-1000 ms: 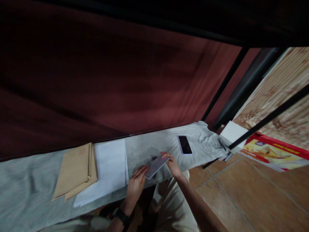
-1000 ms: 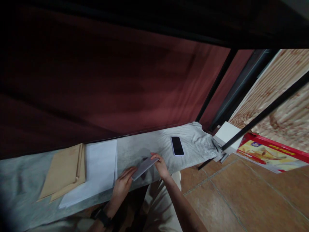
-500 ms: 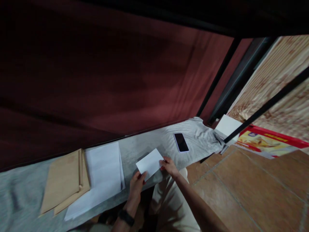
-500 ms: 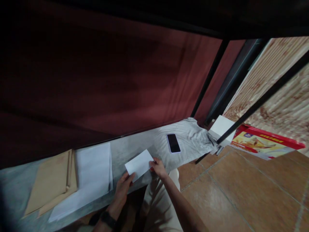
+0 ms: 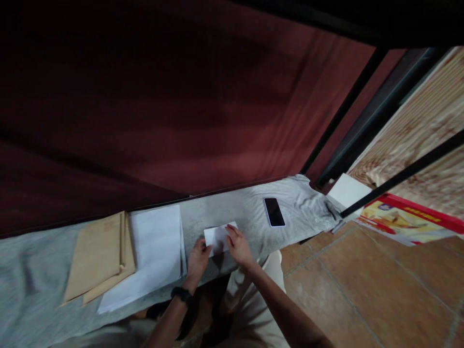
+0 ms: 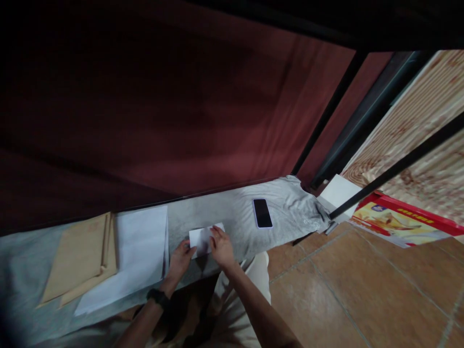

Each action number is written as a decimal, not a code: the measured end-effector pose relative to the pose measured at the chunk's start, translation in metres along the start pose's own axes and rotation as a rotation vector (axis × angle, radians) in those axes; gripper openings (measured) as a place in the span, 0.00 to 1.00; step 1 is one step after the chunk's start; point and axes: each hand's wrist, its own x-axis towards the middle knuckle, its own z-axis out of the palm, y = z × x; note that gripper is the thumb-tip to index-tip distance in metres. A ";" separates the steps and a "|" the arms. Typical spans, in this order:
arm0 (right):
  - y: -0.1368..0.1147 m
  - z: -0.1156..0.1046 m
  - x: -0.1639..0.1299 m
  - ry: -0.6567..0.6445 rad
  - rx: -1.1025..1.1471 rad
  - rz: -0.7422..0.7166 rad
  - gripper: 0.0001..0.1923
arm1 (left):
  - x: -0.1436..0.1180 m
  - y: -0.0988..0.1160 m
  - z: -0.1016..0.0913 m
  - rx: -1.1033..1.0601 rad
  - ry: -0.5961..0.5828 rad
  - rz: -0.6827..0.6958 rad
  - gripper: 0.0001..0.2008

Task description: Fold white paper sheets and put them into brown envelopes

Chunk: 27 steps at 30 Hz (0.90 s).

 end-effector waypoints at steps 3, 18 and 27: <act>-0.013 0.025 0.002 -0.130 -0.183 -0.148 0.23 | 0.000 0.000 0.000 0.067 -0.008 0.003 0.06; 0.039 -0.007 -0.009 -0.091 -0.481 -0.127 0.28 | -0.007 0.002 0.005 0.321 0.048 -0.003 0.12; 0.040 -0.008 -0.010 -0.098 -0.490 -0.140 0.28 | -0.022 0.020 0.045 0.505 0.113 0.359 0.21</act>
